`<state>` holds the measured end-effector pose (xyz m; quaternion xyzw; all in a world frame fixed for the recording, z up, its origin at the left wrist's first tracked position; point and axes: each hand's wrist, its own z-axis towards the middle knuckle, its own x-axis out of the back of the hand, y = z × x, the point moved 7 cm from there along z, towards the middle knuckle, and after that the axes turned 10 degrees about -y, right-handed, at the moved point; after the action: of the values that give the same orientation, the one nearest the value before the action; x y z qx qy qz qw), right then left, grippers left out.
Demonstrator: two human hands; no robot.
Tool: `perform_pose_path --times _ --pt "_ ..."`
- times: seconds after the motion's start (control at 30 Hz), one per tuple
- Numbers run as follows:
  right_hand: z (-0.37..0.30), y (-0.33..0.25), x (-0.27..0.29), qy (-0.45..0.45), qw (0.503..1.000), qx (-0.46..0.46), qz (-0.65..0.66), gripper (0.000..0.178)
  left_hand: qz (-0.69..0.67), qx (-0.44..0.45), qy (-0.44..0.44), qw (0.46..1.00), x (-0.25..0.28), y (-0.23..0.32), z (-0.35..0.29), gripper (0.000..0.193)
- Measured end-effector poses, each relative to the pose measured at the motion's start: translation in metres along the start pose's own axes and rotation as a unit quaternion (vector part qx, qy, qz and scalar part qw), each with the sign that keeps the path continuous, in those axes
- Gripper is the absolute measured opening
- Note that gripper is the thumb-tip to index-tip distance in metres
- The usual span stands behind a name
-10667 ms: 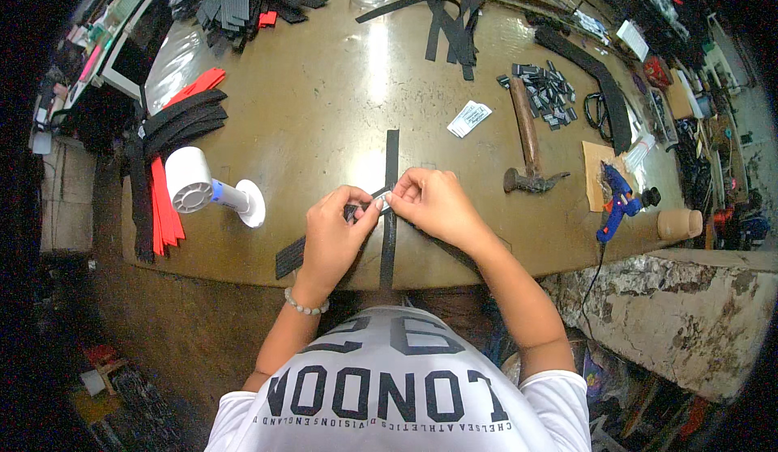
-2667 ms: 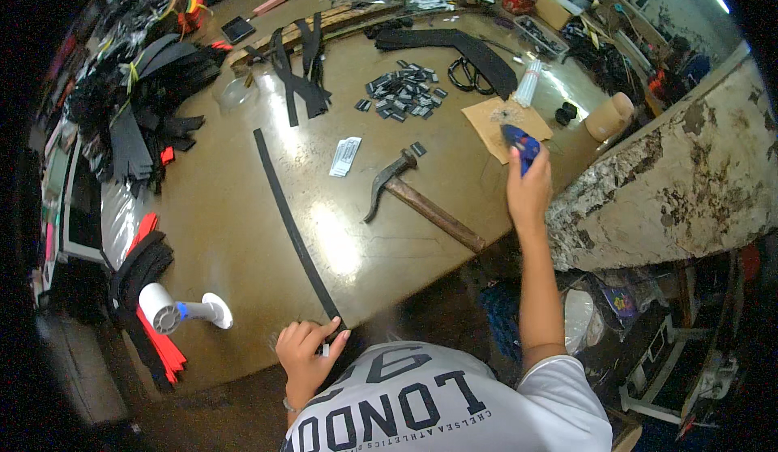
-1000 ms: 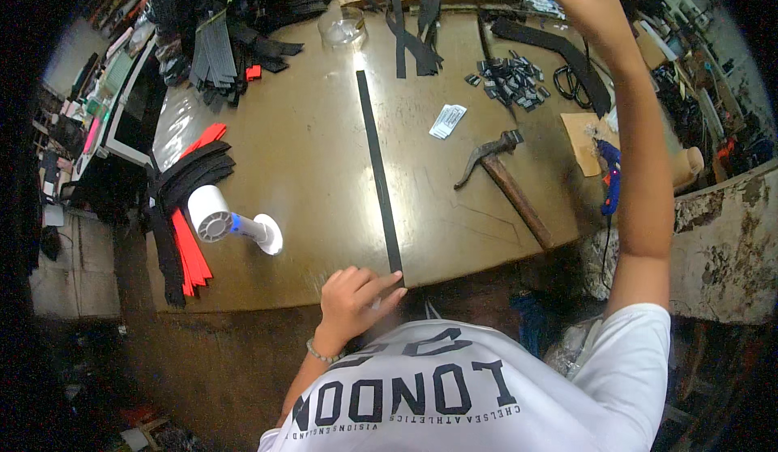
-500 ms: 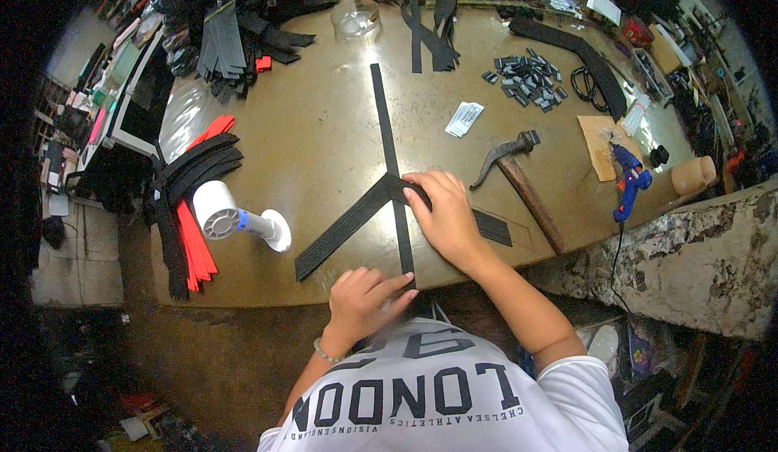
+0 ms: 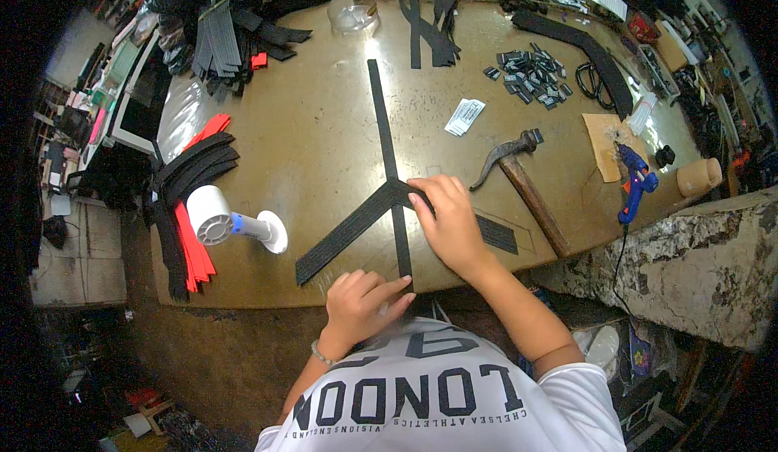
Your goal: The person assembles black fabric straps by applying hot glue with a glue gun, attaching small rectangular tags, and hammering them flat. The person repeats this process for multiple straps, arranging them on the table as they work.
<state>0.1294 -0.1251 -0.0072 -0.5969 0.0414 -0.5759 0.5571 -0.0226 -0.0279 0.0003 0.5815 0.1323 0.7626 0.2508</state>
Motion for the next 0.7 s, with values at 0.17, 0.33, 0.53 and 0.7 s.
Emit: perform_pose_path --times 0.17,0.33,0.53,0.7 --pt "0.0 -0.003 -0.006 -0.042 0.998 0.0 -0.054 0.028 -0.011 0.001 -0.013 1.0 0.002 0.004 0.004 0.023" --pt "-0.004 -0.013 -0.017 -0.102 0.965 0.052 -0.238 0.04 -0.063 0.025 -0.121 0.99 0.005 0.006 0.019 0.018" --pt "0.002 -0.028 -0.02 -0.113 0.942 0.067 -0.31 0.042 -0.035 0.122 0.005 0.992 0.022 -0.041 0.059 0.016" --pt "-0.03 -0.005 0.072 0.037 0.978 -0.003 -0.205 0.043 0.013 0.134 -0.017 0.991 0.009 -0.045 0.064 0.022"
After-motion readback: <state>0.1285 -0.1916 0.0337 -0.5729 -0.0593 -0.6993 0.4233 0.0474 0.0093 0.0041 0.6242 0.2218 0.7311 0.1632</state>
